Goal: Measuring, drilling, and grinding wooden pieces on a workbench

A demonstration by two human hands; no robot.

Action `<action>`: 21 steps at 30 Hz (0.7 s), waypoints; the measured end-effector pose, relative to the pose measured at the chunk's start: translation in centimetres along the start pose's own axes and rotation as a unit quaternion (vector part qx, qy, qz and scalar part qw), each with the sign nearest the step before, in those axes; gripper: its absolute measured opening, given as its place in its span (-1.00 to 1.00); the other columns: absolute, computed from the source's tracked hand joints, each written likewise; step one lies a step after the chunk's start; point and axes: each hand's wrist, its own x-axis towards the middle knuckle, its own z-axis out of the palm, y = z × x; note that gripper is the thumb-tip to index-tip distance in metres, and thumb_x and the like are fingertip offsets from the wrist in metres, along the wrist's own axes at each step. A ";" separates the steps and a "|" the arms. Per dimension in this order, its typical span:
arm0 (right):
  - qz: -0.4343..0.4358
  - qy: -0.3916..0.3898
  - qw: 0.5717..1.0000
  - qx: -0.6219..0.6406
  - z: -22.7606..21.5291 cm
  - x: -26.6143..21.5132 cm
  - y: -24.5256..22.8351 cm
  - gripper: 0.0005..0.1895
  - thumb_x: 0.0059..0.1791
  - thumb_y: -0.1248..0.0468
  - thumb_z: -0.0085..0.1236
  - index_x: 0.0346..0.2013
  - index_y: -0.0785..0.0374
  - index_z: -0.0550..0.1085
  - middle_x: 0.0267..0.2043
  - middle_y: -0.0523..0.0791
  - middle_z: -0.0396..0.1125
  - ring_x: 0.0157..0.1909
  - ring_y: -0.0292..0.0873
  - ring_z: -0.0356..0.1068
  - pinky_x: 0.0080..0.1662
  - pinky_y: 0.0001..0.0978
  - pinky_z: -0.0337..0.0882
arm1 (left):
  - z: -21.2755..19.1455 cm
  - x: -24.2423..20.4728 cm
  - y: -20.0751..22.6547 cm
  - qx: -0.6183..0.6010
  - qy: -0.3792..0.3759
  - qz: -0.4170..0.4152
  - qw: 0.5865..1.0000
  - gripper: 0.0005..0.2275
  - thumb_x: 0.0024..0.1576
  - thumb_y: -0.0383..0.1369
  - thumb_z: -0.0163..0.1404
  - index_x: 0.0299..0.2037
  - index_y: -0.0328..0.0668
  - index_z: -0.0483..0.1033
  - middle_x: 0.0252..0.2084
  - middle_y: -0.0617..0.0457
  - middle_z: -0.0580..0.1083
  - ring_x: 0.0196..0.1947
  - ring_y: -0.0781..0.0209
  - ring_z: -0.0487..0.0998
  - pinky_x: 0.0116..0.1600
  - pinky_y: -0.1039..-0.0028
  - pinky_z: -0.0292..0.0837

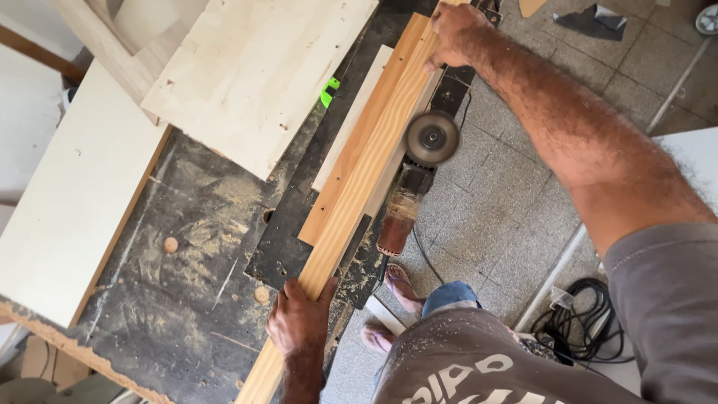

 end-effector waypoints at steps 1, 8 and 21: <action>-0.004 0.000 1.000 -0.002 -0.3 -1.0 -0.8 0.05 -0.18 -0.22 0.37 0.39 0.38 0.27 0.34 0.10 0.20 0.30 0.18 0.20 0.27 -0.04 0.28 | 0.0 0.0 0.0 0.000 0.001 -0.004 1.000 -0.34 -0.01 0.38 0.04 -0.26 -0.17 0.45 -0.49 0.02 0.52 -0.55 0.10 0.61 -0.53 0.25 0.55; 0.019 -0.028 0.995 0.097 -0.8 -7.9 -6.3 0.30 -0.22 -0.23 0.31 0.50 0.41 -0.15 0.57 0.15 -0.23 0.54 0.16 -0.16 0.48 -0.17 -0.13 | 0.0 0.4 0.1 0.000 -0.057 -0.029 0.998 -0.35 0.02 0.36 0.06 -0.25 -0.17 0.41 -0.46 0.01 0.52 -0.54 0.10 0.58 -0.45 0.24 0.56; -0.017 -0.035 0.993 -0.114 2.0 -3.8 -5.5 0.32 -0.20 -0.55 0.07 0.48 0.41 0.06 0.62 0.07 -0.24 0.59 0.10 -0.20 0.45 -0.14 -0.04 | -3.0 -11.8 -13.8 -0.016 0.108 0.044 0.993 -0.36 -0.01 0.15 0.13 0.09 -0.22 0.61 -0.17 -0.11 0.64 -0.29 -0.04 0.70 -0.29 0.20 0.67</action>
